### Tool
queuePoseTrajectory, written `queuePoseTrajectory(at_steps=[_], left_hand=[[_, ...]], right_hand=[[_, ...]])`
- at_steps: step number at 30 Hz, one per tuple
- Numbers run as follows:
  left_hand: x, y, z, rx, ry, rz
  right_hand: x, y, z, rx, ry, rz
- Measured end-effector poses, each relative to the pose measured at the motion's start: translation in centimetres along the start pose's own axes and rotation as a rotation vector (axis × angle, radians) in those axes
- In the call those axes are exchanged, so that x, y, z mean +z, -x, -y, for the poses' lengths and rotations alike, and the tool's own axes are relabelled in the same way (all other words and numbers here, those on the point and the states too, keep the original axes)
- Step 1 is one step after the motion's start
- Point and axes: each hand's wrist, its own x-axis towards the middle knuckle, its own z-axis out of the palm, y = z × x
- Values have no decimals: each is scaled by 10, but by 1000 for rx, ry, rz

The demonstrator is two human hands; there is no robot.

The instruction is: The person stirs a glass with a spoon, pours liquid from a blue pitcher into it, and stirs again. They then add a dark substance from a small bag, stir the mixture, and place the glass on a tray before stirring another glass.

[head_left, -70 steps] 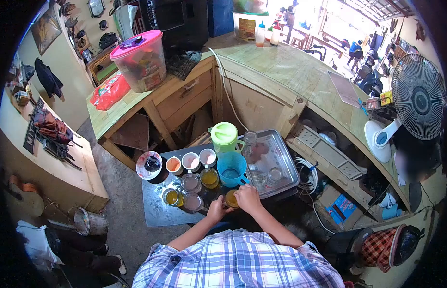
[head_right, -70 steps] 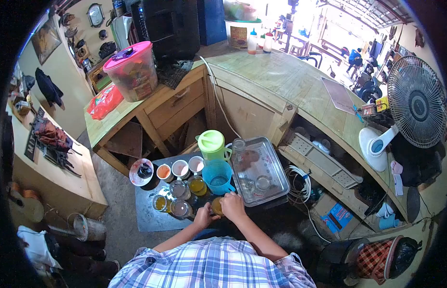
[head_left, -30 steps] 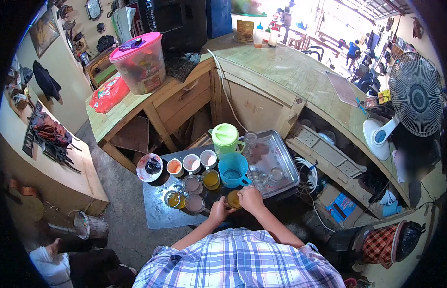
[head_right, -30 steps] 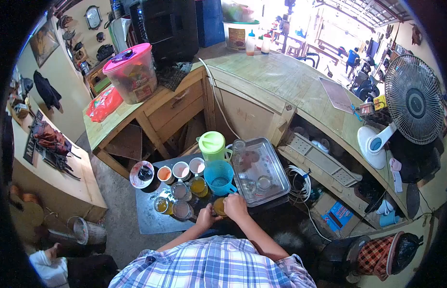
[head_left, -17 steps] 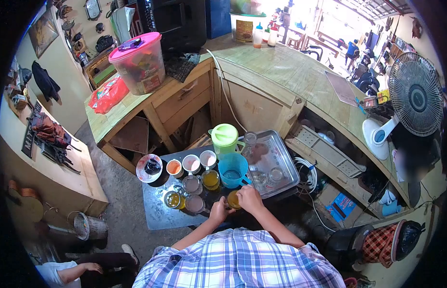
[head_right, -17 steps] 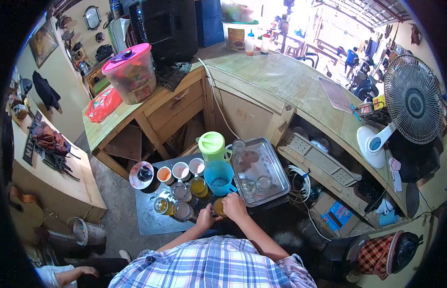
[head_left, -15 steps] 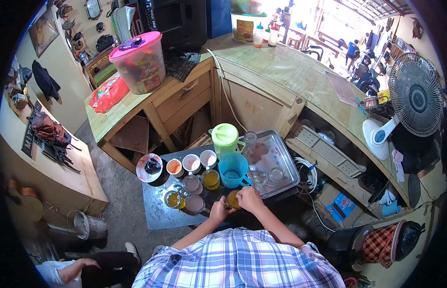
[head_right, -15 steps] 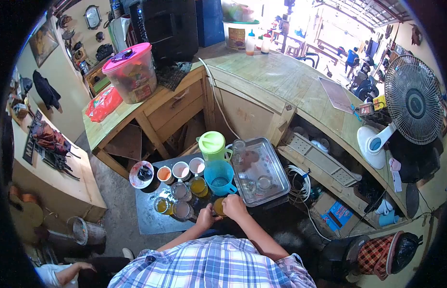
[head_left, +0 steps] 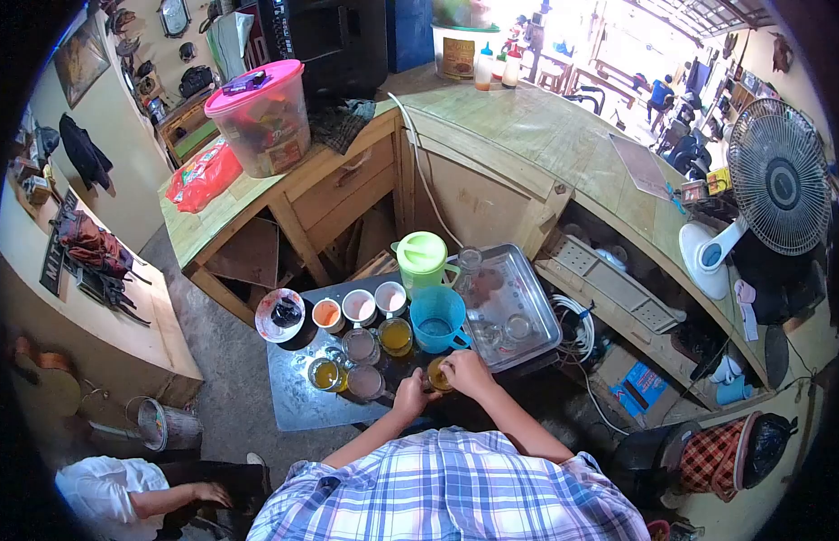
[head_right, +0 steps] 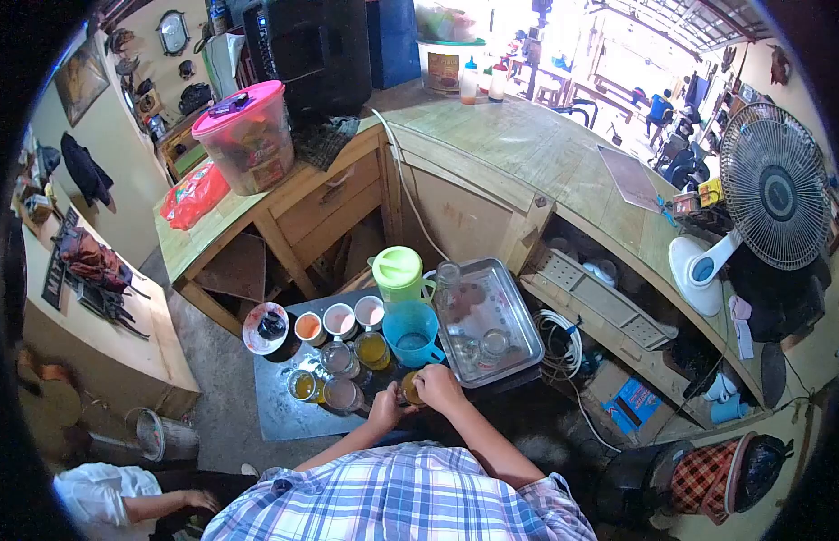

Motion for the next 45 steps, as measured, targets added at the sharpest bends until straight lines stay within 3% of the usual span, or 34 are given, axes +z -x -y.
queuePoseTrajectory(at_steps=[2, 5, 8, 12, 15, 18, 20, 23, 27, 29, 33, 35, 36, 38, 39, 41, 42, 44, 45], left_hand=[[1, -1, 0, -1, 7, -2], [-2, 2, -5, 15, 34, -12], [-2, 1, -4, 19, 24, -18], [2, -1, 1, 18, 22, -13], [-1, 0, -5, -43, -33, 5], [-5, 2, -10, -35, -25, 1], [-4, 2, -10, -42, -6, 5], [-5, 1, -11, -40, 20, -1], [-6, 2, -13, -60, -26, 13], [-5, 2, -10, -25, 19, 3], [-3, 2, -8, -6, -10, -15], [-5, 1, -9, -7, -12, -4], [-5, 1, -9, -12, -14, 5], [-4, 2, -8, -6, -4, -3], [-3, 2, -6, 4, 5, -10], [-1, 1, -4, 13, 14, -13], [-1, 0, -5, 18, 26, -21], [-2, 1, -5, 12, 13, -16], [-2, 1, -5, 8, 0, -8]], right_hand=[[2, 0, 1, -137, -17, -236], [-1, 3, 1, -30, 29, -47], [0, 2, 1, -94, -108, -183], [-6, 6, 3, -14, 69, -47], [-7, 6, 5, -88, -53, -183], [-7, 7, 5, 27, 115, -36], [-7, 5, 4, -51, -67, -130], [-6, 7, 3, -25, 120, -111], [-9, 6, 5, 8, -52, -78], [-4, 6, 0, -73, 58, -217], [-9, 7, 3, 5, -10, -36], [-4, 6, 1, -62, 8, -228], [-5, 6, 1, -63, 7, -226], [-6, 6, 2, 38, 47, -26], [-6, 6, 1, 40, 46, -26], [-5, 4, 2, -117, -46, -258], [-6, 3, 1, -118, -45, -259], [-8, 4, 2, 34, 83, -57], [-8, 4, 2, 33, 83, -57]])
